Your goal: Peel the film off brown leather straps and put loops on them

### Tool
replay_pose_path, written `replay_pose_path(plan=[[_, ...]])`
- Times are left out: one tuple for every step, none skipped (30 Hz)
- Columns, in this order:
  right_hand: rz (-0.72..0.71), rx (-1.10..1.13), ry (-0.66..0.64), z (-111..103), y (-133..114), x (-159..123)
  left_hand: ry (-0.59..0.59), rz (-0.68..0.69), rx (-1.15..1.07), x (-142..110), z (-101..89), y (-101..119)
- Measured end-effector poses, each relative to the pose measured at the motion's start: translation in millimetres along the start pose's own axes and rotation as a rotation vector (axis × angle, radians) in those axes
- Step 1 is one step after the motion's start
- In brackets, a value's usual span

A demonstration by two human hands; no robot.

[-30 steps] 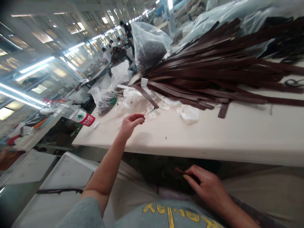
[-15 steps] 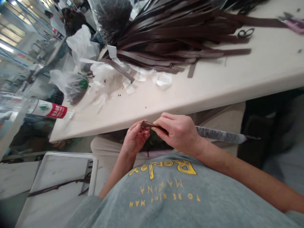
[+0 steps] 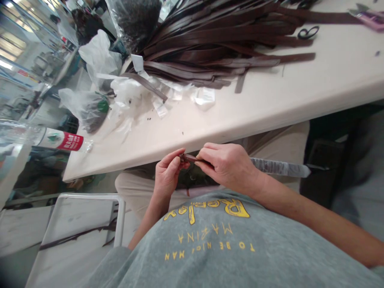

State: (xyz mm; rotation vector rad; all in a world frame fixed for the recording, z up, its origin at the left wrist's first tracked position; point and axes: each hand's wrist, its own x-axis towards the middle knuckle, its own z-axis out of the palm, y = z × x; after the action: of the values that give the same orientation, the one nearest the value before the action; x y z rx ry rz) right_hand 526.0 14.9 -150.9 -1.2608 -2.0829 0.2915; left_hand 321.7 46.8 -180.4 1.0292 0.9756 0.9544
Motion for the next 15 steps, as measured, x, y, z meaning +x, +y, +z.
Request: replay_pose_path(plan=[[-0.003, 0.010, -0.013, 0, 0, 0, -0.014, 0.006, 0.014, 0, -0.2, -1], [-0.003, 0.026, -0.025, 1, 1, 0, -0.031, 0.002, 0.021, 0, 0.2, -2], [-0.001, 0.047, -0.032, 2, 1, 0, -0.047, -0.011, 0.019, -1, 1.0, -3], [0.007, 0.071, -0.031, 4, 1, 0, -0.061, -0.031, 0.005, -1, 2.2, -3], [0.021, 0.099, -0.021, 6, 1, -1, -0.067, -0.053, -0.018, -1, 3.5, -3], [0.040, 0.130, -0.006, 8, 1, -1, -0.068, -0.071, -0.045, -1, 4.6, -3], [0.064, 0.162, 0.009, 10, 1, -2, -0.068, -0.084, -0.071, -2, 5.3, -3], [0.089, 0.191, 0.025, 12, 0, -2, -0.071, -0.093, -0.090, -2, 5.6, -3], [0.113, 0.217, 0.036, 14, 0, -3, -0.078, -0.097, -0.101, -2, 5.3, -4], [0.133, 0.238, 0.045, 15, 0, -3, -0.088, -0.099, -0.104, -2, 4.7, -4], [0.147, 0.254, 0.051, 17, -1, -4, -0.098, -0.102, -0.101, -2, 4.0, -5], [0.156, 0.265, 0.055, 18, -1, -4, -0.101, -0.103, -0.092, -2, 3.4, -6], [0.159, 0.275, 0.058, 19, -2, -4, -0.096, -0.103, -0.080, -1, 3.1, -7], [0.159, 0.288, 0.057, 21, -2, -3, -0.088, -0.104, -0.067, -1, 3.1, -8], [0.158, 0.301, 0.056, 22, -2, -3, -0.080, -0.109, -0.056, 0, 3.5, -10]])
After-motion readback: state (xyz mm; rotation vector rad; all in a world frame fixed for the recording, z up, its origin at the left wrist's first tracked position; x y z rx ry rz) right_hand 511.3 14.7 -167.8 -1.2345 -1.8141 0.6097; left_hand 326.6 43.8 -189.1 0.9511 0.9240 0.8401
